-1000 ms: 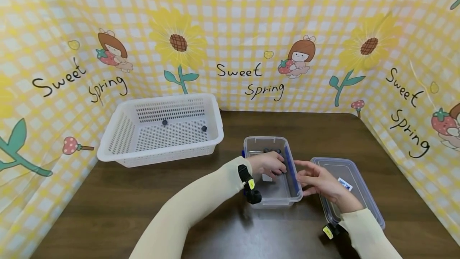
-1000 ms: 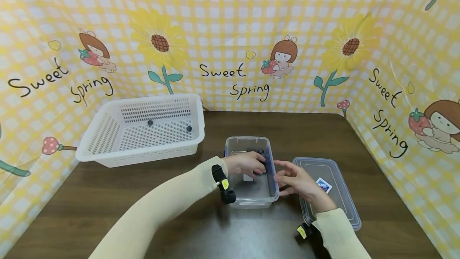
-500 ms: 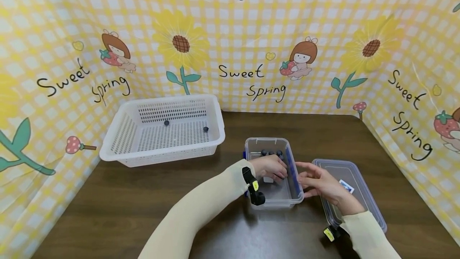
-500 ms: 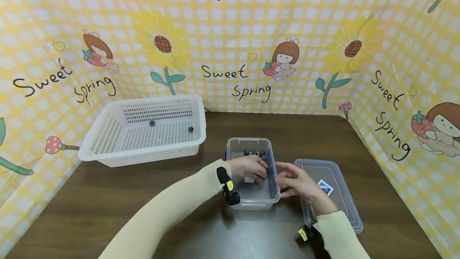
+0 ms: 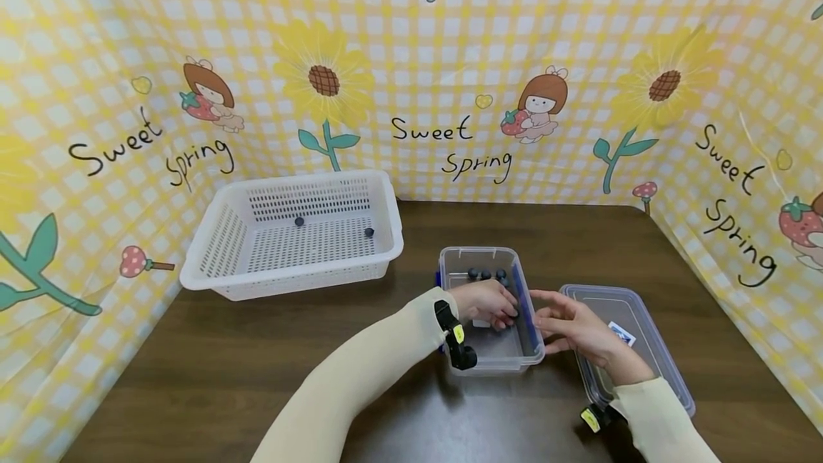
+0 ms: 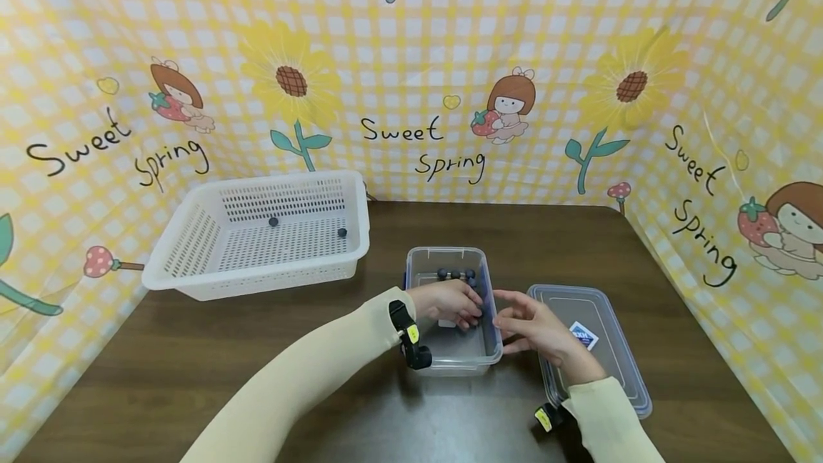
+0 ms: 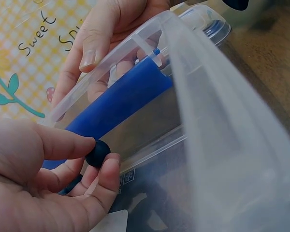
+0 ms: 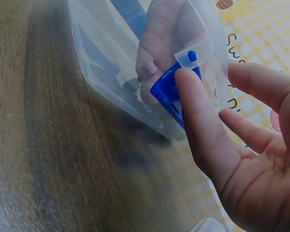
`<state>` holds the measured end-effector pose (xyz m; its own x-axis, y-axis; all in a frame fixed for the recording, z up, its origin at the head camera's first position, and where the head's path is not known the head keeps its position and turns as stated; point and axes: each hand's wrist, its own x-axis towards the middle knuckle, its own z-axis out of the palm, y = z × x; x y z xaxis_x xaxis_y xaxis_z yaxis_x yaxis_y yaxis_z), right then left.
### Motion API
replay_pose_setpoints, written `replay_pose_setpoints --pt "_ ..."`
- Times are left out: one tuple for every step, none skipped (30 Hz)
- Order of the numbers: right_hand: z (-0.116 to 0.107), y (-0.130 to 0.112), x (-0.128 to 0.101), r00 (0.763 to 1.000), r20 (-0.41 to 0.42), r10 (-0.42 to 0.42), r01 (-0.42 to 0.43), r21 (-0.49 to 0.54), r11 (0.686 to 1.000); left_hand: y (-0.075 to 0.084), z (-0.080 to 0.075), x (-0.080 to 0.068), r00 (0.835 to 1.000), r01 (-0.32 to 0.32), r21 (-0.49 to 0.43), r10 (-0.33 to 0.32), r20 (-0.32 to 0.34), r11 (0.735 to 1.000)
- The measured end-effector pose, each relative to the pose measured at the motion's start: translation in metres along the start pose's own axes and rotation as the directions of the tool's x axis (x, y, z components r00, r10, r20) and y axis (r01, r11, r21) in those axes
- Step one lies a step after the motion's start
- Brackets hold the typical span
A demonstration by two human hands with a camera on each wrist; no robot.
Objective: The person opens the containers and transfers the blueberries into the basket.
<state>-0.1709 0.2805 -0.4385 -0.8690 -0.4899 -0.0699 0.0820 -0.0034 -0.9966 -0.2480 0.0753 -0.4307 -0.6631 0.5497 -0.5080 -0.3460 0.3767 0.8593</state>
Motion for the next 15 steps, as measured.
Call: replay_pose_setpoints --pt "0.0 0.0 0.0 1.0 0.001 -0.002 0.002 0.002 1.0 0.0 0.0 -0.001 1.0 -0.001 -0.008 0.001 0.005 1.0" --pt "0.0 0.0 0.0 1.0 0.001 -0.003 0.003 0.004 1.0 0.001 -0.001 -0.003 1.0 -0.001 -0.015 0.002 0.017 1.0" --pt "0.0 0.0 0.0 1.0 0.001 -0.003 0.003 0.006 1.0 0.001 -0.001 -0.003 1.0 -0.001 -0.021 0.001 0.022 1.0" --pt "0.0 0.0 0.0 1.0 0.001 -0.003 0.003 0.009 1.0 0.001 -0.002 -0.002 0.999 0.002 -0.032 0.0 0.038 0.999" --pt "0.0 0.0 0.0 1.0 0.001 -0.002 0.002 0.009 1.0 0.001 -0.002 -0.002 0.999 0.004 -0.039 -0.003 0.043 0.999" --pt "0.0 0.0 0.0 1.0 0.0 0.0 0.0 0.009 1.0 0.0 -0.002 -0.001 0.999 0.007 -0.043 -0.005 0.046 0.999" --pt "0.0 0.0 0.0 1.0 0.0 0.002 -0.002 0.01 1.0 0.001 -0.002 -0.001 0.999 0.005 -0.047 -0.003 0.042 0.999" --pt "0.0 0.0 0.0 1.0 -0.001 0.004 -0.004 0.008 1.0 0.001 -0.003 0.0 0.999 0.003 -0.051 -0.001 0.038 0.999" --pt "0.0 0.0 0.0 1.0 -0.002 0.005 -0.005 0.006 1.0 0.002 -0.003 -0.001 0.999 -0.002 -0.053 0.004 0.032 0.999" --pt "0.0 -0.001 0.0 1.0 -0.004 0.007 -0.007 0.004 1.0 0.003 -0.003 -0.001 1.0 -0.009 -0.057 0.01 0.027 0.998" --pt "0.001 -0.001 0.0 1.0 -0.006 0.01 -0.01 0.002 1.0 0.005 -0.004 -0.001 1.0 -0.017 -0.058 0.018 0.02 0.998" --pt "0.001 -0.001 0.0 1.0 -0.008 0.011 -0.011 0.0 1.0 0.007 -0.005 -0.002 1.0 -0.025 -0.062 0.026 0.016 0.998" --pt "0.001 -0.001 0.0 1.0 -0.01 0.013 -0.013 -0.002 1.0 0.009 -0.006 -0.003 0.999 -0.036 -0.064 0.037 0.011 0.997" --pt "0.001 -0.002 0.0 1.0 -0.011 0.014 -0.014 -0.005 1.0 0.01 -0.008 -0.004 0.999 -0.04 -0.064 0.041 0.014 0.997" --pt "0.001 -0.002 0.0 1.0 -0.013 0.016 -0.016 -0.006 1.0 0.012 -0.009 -0.006 0.999 -0.048 -0.063 0.049 0.017 0.997"
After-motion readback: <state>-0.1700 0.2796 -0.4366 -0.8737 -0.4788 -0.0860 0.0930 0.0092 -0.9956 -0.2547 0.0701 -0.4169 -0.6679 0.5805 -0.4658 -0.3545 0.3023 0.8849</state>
